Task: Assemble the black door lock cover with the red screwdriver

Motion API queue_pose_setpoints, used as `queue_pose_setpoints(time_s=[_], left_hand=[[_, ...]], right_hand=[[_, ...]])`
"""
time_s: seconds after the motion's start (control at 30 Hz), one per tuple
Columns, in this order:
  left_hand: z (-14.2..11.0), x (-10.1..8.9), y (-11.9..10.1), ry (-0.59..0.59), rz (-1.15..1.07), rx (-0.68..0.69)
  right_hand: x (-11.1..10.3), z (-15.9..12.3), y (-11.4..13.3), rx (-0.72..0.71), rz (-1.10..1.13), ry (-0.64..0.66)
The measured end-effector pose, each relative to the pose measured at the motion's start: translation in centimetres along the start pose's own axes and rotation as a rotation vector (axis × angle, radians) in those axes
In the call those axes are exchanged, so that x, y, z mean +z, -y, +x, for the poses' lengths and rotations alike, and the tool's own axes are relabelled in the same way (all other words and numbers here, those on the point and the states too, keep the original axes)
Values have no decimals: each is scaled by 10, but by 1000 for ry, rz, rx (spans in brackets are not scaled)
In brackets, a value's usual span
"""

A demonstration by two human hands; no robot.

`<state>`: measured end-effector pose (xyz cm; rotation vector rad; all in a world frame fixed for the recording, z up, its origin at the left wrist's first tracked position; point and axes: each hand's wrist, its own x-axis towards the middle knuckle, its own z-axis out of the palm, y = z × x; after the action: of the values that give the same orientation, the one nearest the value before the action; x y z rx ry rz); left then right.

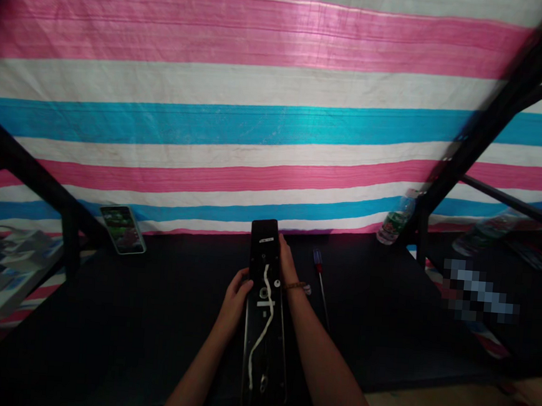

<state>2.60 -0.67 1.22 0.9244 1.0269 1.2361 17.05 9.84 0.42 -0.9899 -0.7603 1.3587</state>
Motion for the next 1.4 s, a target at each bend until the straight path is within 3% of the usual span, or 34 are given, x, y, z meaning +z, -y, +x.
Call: queue_pose_setpoints(time_s=[1.4], left_hand=[[2, -3, 2, 60, -60, -9]], right_hand=[[-5, 7, -7, -6, -35, 13]])
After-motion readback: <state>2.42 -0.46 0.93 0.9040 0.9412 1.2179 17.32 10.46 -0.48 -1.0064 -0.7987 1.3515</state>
